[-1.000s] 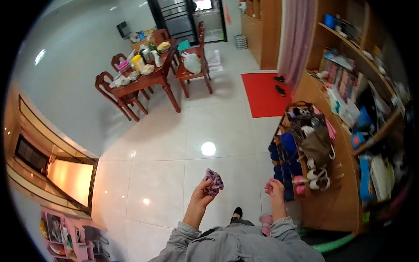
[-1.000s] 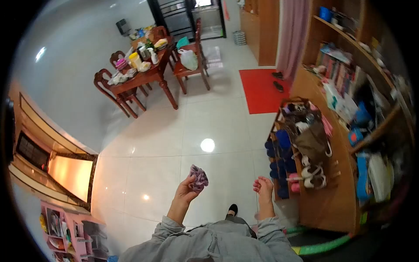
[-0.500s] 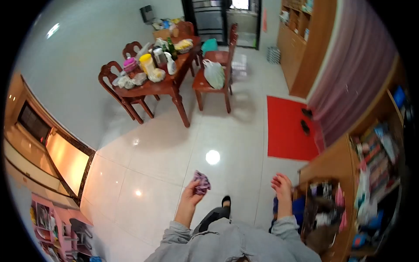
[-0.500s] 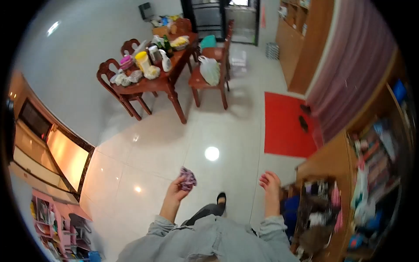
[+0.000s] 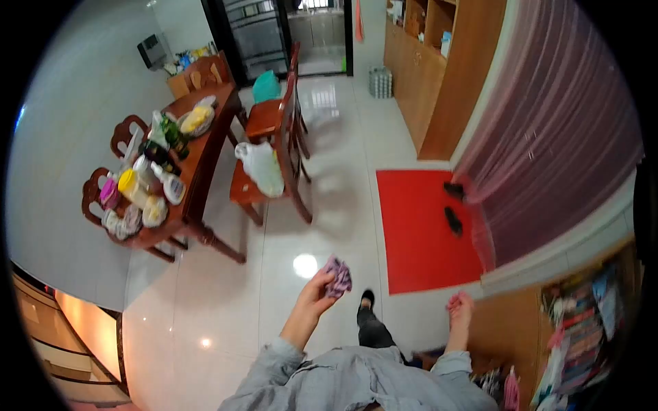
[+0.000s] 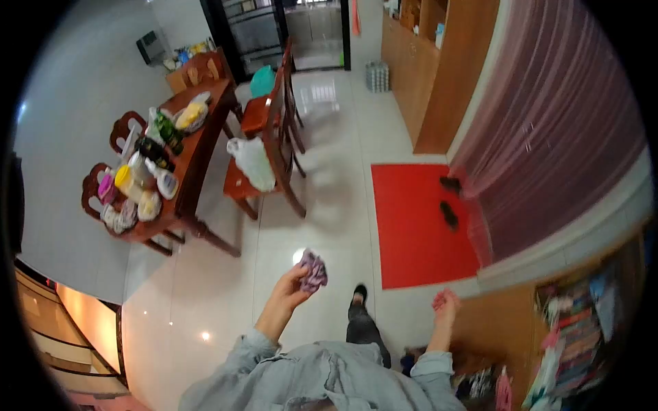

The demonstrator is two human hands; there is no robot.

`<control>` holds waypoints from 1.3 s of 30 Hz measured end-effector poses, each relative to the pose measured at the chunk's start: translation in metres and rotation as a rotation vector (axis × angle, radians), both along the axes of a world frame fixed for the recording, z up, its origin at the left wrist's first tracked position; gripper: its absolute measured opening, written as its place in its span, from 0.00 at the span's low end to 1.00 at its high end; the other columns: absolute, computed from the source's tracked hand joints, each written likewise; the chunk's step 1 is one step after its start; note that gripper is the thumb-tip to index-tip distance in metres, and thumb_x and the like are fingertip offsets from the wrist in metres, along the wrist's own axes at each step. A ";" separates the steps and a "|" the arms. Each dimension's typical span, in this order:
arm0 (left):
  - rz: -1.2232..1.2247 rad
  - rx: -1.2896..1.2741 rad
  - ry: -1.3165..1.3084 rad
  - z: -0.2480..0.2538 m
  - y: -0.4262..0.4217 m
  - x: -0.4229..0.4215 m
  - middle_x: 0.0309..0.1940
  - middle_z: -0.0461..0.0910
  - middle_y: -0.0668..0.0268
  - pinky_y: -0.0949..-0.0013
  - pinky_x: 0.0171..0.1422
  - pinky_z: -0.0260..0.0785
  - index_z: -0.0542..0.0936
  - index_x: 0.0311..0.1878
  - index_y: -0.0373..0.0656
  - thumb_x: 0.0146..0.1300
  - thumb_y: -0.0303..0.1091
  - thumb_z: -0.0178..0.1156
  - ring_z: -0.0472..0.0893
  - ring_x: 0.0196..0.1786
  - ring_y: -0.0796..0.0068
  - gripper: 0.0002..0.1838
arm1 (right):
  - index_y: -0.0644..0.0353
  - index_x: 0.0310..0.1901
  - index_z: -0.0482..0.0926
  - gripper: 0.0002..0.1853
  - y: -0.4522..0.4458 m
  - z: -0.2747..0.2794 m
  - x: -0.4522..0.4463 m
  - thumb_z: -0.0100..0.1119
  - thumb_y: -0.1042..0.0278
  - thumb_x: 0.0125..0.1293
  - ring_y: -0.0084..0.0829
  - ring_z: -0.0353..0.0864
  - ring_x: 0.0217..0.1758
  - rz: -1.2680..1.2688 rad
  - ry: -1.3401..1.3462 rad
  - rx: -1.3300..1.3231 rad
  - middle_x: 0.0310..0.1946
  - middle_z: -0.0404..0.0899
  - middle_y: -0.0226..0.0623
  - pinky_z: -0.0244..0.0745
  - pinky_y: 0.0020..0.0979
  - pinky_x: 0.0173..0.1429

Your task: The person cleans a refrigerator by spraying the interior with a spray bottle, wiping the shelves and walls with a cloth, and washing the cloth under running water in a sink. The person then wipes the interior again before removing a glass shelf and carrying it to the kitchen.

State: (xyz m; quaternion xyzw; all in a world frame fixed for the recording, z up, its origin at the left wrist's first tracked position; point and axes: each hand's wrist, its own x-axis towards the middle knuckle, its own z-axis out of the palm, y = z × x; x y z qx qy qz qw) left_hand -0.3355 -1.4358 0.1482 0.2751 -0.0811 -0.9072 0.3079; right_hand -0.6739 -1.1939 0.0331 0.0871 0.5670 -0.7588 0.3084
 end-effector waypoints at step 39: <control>0.158 0.016 -0.027 -0.004 -1.089 -0.568 0.45 0.76 0.68 0.63 0.46 0.70 0.71 0.53 0.51 0.54 0.25 0.58 0.76 0.48 0.68 0.21 | 0.62 0.45 0.71 0.12 -1.128 0.034 -0.614 0.52 0.68 0.60 0.29 0.77 0.25 0.482 -0.010 0.206 0.28 0.76 0.39 0.74 0.30 0.26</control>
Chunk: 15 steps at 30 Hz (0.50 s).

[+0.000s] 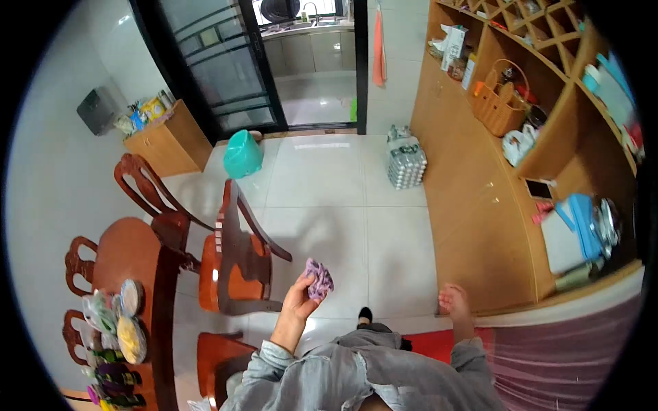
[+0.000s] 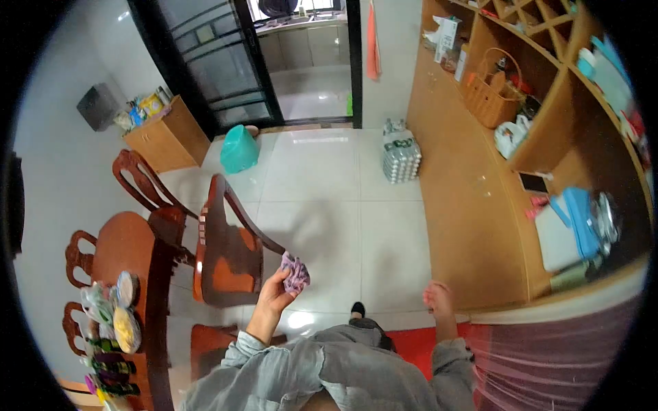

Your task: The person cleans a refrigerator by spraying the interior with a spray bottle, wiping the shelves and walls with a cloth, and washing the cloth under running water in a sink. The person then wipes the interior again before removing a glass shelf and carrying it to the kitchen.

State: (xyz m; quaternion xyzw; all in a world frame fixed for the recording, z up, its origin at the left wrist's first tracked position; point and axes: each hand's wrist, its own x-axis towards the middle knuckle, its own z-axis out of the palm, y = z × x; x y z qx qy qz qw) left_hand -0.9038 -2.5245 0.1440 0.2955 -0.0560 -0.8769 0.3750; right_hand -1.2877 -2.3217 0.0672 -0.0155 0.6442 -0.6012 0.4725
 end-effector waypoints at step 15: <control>0.374 0.142 -0.036 -0.039 -0.418 -0.057 0.39 0.79 0.66 0.65 0.40 0.69 0.75 0.43 0.45 0.50 0.23 0.61 0.77 0.42 0.67 0.15 | 0.61 0.42 0.74 0.09 -0.602 0.038 -0.066 0.53 0.70 0.61 0.27 0.77 0.28 0.371 -0.011 -0.222 0.29 0.78 0.36 0.73 0.26 0.29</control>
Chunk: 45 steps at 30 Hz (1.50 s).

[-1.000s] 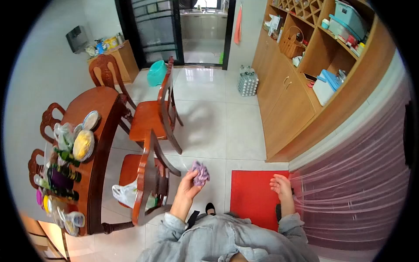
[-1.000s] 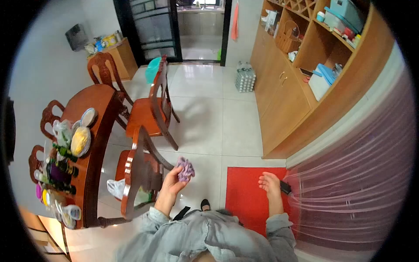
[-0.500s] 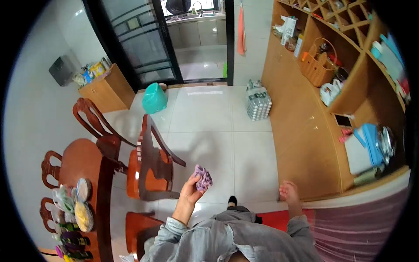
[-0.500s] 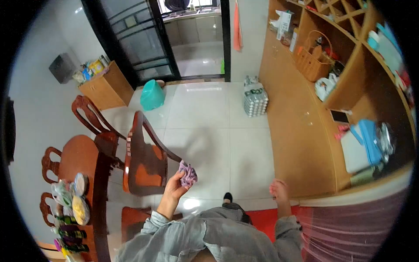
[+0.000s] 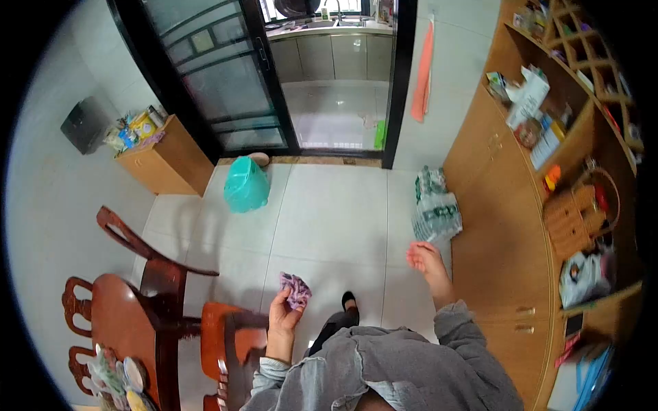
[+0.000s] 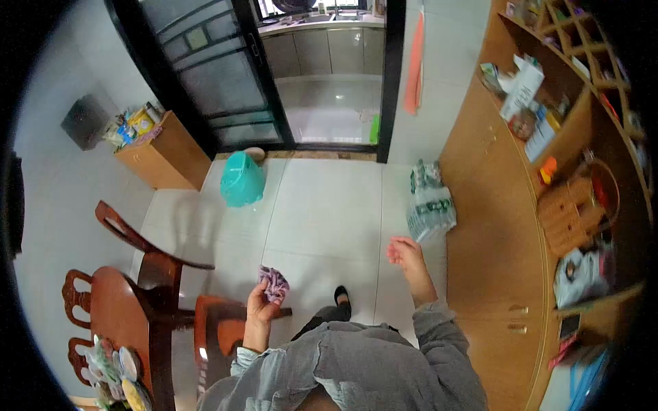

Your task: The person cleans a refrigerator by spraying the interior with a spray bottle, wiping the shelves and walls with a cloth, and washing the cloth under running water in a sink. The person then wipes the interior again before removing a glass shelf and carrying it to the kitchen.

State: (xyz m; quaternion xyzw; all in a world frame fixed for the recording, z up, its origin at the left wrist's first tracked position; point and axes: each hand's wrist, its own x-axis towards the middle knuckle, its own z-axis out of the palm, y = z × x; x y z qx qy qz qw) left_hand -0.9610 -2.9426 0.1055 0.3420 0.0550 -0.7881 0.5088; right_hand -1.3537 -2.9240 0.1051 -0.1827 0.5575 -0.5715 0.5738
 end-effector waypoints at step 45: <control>0.062 -0.117 0.101 0.050 -1.412 -0.388 0.40 0.77 0.62 0.60 0.40 0.70 0.73 0.44 0.42 0.55 0.24 0.58 0.75 0.43 0.63 0.12 | 0.62 0.45 0.70 0.11 -1.279 -0.046 -0.398 0.50 0.71 0.60 0.26 0.76 0.25 -0.368 0.100 0.222 0.28 0.75 0.36 0.74 0.26 0.25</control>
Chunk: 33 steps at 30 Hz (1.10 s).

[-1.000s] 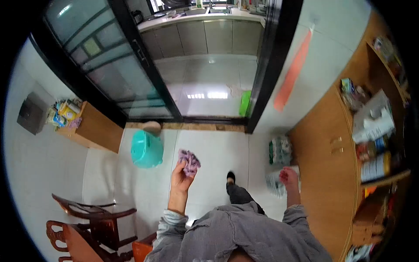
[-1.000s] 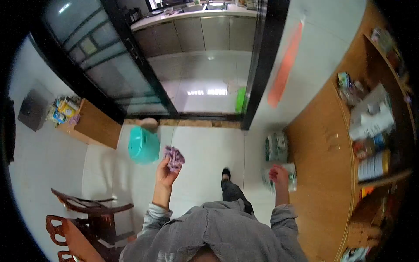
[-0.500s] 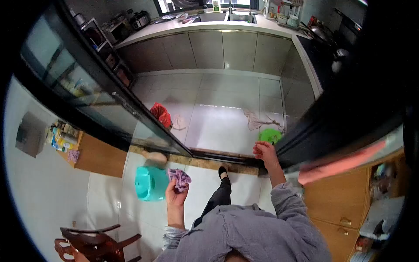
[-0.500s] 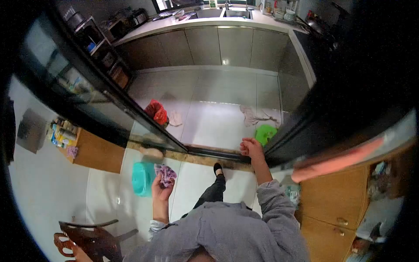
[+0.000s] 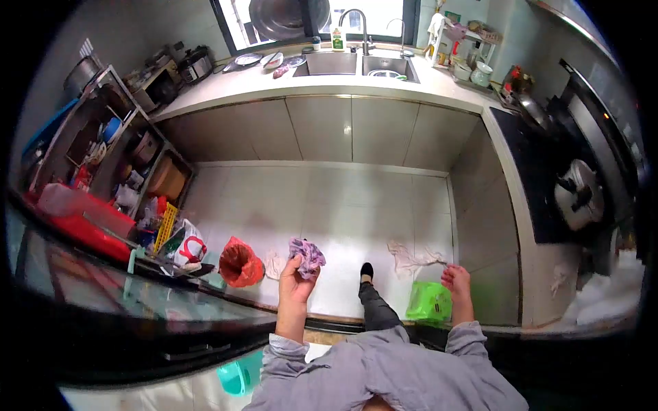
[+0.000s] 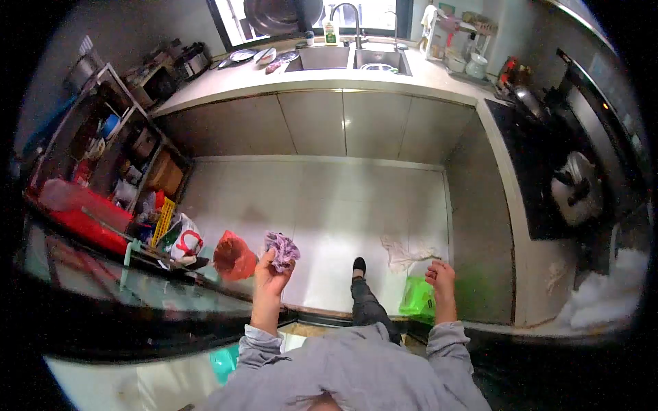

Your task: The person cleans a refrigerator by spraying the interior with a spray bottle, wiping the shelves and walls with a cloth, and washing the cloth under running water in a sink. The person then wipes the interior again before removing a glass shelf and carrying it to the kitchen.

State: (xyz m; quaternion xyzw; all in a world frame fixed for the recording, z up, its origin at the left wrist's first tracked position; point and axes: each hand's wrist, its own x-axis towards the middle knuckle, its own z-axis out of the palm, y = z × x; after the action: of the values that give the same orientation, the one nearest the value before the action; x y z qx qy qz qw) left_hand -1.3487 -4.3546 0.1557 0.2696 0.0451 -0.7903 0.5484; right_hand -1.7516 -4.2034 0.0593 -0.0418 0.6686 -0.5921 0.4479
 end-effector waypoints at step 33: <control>-0.101 -0.144 -0.389 -0.046 -0.865 -0.232 0.40 0.76 0.62 0.65 0.43 0.75 0.72 0.49 0.38 0.53 0.17 0.55 0.77 0.40 0.69 0.18 | 0.61 0.43 0.74 0.12 -0.920 0.069 -0.160 0.55 0.68 0.57 0.20 0.75 0.28 0.401 0.252 -0.086 0.30 0.76 0.30 0.72 0.22 0.27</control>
State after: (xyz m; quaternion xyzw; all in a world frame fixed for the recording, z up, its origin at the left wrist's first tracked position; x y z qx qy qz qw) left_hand -1.5809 -5.2191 0.1100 0.3793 -0.1317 -0.7509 0.5244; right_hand -1.9119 -5.1231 0.1280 -0.2664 0.6715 -0.5094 0.4676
